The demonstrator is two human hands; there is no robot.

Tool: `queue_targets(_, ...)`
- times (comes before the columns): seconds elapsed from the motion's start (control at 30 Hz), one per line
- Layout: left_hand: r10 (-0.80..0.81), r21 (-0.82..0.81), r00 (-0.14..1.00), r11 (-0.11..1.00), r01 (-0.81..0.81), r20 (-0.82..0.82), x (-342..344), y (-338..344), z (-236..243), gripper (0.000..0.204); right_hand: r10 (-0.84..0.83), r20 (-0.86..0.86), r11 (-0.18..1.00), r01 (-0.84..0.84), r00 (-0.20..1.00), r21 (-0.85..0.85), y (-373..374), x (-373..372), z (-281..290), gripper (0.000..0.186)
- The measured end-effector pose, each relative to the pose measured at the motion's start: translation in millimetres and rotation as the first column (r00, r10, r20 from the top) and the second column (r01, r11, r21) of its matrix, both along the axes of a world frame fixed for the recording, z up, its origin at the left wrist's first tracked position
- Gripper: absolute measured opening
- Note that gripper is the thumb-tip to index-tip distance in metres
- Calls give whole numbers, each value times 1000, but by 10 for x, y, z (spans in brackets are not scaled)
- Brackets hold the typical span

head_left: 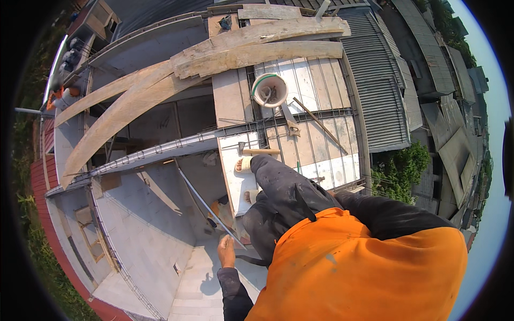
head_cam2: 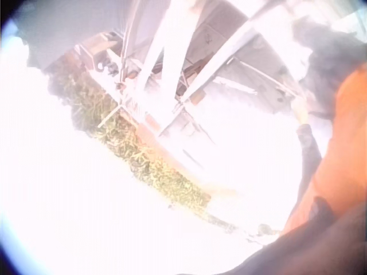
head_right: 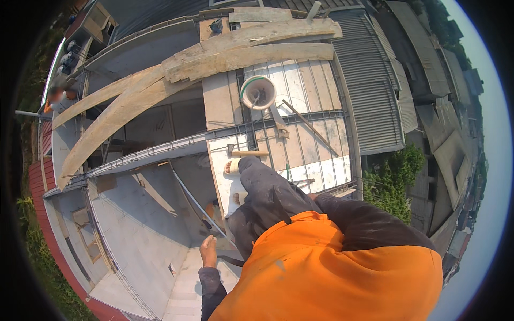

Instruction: The person positions and secures plywood pieces using a hammer and nails, then marks and measures a metal channel with a pencil and tape measure.

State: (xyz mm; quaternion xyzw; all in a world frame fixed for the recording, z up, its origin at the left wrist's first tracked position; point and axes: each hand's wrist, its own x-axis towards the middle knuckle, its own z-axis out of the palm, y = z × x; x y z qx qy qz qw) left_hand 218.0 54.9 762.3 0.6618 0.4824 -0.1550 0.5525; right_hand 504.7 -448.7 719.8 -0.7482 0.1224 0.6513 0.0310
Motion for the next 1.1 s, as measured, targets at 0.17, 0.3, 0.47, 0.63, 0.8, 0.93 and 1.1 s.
queue_targets(0.17,247,-47,969,968,-246,9,-362,44,-56,43,-53,175,993,33,983,112,431,118,153,80)
queue_targets(0.3,284,-89,957,954,-288,-52,-720,-116,-39,46,-299,188,954,293,936,62,-29,-56,665,78)
queue_targets(0.47,216,-99,960,967,-236,-178,-1173,-312,-3,46,-288,234,958,283,929,56,-613,-453,925,78)
queue_targets(0.63,310,-100,915,933,-344,-256,-1547,-376,144,48,-332,216,943,319,918,93,-594,-526,771,83)
queue_targets(0.8,373,-167,881,887,-430,-290,-1484,-509,172,48,81,452,920,-242,889,310,-1300,-421,185,70)
queue_targets(0.93,251,-179,894,925,-335,-372,-1162,-194,52,49,27,483,908,-224,875,354,-1155,-128,275,56)
queue_targets(1.1,327,-68,920,935,-348,-214,154,242,163,55,-202,159,978,192,966,79,-888,574,623,65)
